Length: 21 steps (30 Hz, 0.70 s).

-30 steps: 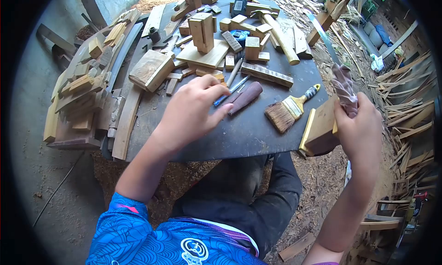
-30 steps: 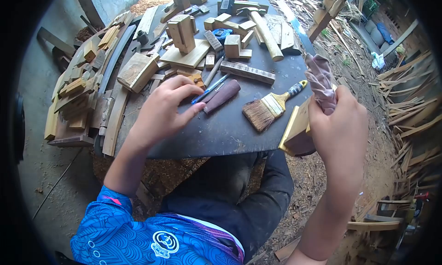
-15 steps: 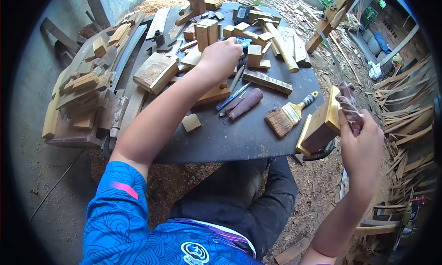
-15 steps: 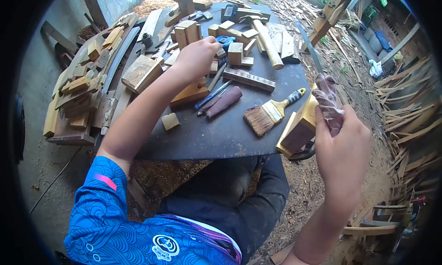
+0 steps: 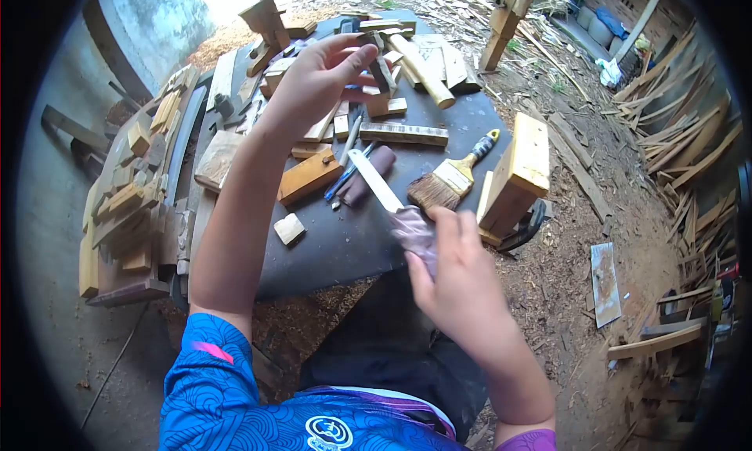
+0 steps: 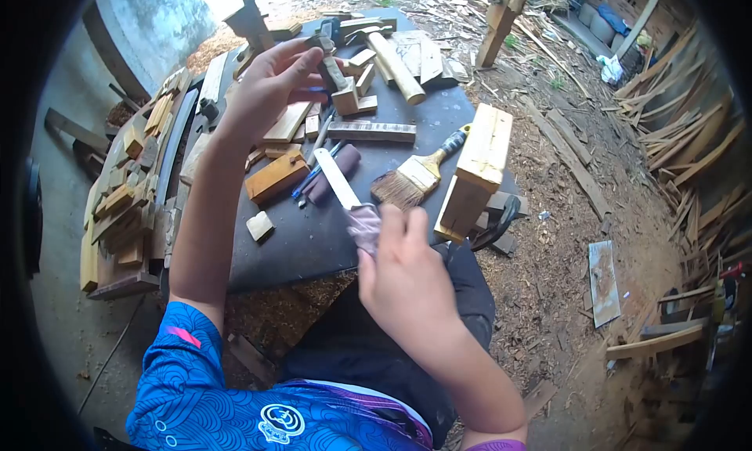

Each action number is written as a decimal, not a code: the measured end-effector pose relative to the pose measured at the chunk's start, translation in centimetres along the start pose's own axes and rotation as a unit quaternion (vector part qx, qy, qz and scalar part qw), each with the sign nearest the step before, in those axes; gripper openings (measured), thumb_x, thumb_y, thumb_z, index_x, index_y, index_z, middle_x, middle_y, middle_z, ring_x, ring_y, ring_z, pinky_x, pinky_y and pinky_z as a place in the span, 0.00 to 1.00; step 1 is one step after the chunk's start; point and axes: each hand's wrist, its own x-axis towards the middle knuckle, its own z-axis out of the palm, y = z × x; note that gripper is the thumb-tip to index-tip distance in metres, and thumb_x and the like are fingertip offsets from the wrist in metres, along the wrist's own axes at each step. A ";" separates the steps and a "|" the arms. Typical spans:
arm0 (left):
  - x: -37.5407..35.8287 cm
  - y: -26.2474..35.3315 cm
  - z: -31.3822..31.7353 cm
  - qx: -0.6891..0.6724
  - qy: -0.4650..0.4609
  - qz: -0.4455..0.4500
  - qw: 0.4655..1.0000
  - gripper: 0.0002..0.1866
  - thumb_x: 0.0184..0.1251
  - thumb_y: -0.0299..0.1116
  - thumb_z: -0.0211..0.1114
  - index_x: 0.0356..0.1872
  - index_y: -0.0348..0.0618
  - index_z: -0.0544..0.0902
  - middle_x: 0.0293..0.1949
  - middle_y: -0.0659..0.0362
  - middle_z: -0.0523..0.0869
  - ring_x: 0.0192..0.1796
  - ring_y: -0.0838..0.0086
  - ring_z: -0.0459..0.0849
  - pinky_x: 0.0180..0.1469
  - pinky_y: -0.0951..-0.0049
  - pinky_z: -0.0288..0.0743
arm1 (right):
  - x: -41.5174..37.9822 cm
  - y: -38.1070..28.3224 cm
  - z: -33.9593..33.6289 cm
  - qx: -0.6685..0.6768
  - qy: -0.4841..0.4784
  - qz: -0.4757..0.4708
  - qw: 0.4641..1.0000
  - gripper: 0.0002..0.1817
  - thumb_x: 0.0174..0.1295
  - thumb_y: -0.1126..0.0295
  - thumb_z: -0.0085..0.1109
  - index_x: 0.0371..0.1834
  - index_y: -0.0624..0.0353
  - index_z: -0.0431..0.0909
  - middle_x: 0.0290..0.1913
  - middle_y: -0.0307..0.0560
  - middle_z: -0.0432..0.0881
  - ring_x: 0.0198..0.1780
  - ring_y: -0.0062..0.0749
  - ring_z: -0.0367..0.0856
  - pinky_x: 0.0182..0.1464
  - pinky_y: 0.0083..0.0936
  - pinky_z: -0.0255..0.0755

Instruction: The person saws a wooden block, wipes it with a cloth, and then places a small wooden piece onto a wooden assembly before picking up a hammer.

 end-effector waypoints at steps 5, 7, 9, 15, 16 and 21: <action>-1.3 2.5 3.9 -0.087 -0.103 0.013 0.991 0.37 0.73 0.45 0.74 0.72 0.29 0.71 0.53 0.52 0.88 0.51 0.73 0.90 0.47 0.72 0.90 | 3.2 1.2 5.7 0.106 0.112 -0.021 0.988 0.26 0.61 0.82 0.57 0.64 0.68 0.65 0.57 0.72 0.65 0.62 0.77 0.72 0.61 0.58 0.72; -1.1 3.8 6.3 -0.030 -0.126 0.088 0.988 0.31 0.73 0.40 0.74 0.71 0.36 0.76 0.52 0.54 0.88 0.51 0.75 0.89 0.44 0.75 0.87 | 4.5 2.0 7.1 0.079 0.120 0.000 0.990 0.30 0.58 0.80 0.64 0.66 0.64 0.68 0.62 0.70 0.63 0.65 0.73 0.70 0.66 0.54 0.70; -0.8 5.1 8.9 0.077 -0.141 0.193 0.968 0.26 0.73 0.36 0.73 0.69 0.41 0.79 0.52 0.57 0.89 0.49 0.76 0.89 0.43 0.77 0.86 | 4.7 2.2 7.8 0.092 0.185 -0.082 0.975 0.31 0.58 0.79 0.65 0.67 0.64 0.68 0.66 0.71 0.61 0.67 0.71 0.68 0.69 0.54 0.67; 1.6 8.2 14.4 0.327 -0.265 0.343 0.840 0.18 0.72 0.34 0.72 0.60 0.44 0.88 0.50 0.52 0.91 0.48 0.65 0.90 0.47 0.64 0.86 | -0.3 2.3 4.6 0.064 0.199 -0.084 0.974 0.28 0.60 0.76 0.67 0.65 0.63 0.73 0.69 0.67 0.66 0.66 0.63 0.71 0.71 0.50 0.67; 2.1 8.7 14.9 0.345 -0.297 0.326 0.828 0.17 0.72 0.35 0.72 0.58 0.44 0.89 0.48 0.51 0.92 0.47 0.65 0.91 0.48 0.64 0.86 | -1.6 2.5 4.0 0.076 0.180 -0.074 0.978 0.27 0.61 0.76 0.65 0.64 0.63 0.72 0.69 0.66 0.66 0.65 0.62 0.72 0.70 0.50 0.68; 4.4 8.4 15.6 0.403 -0.356 0.281 0.795 0.16 0.71 0.40 0.74 0.55 0.48 0.92 0.48 0.54 0.93 0.45 0.69 0.91 0.50 0.63 0.86 | -7.6 4.3 3.0 0.114 0.161 -0.031 0.980 0.21 0.63 0.75 0.64 0.61 0.62 0.75 0.65 0.60 0.72 0.60 0.56 0.79 0.64 0.46 0.75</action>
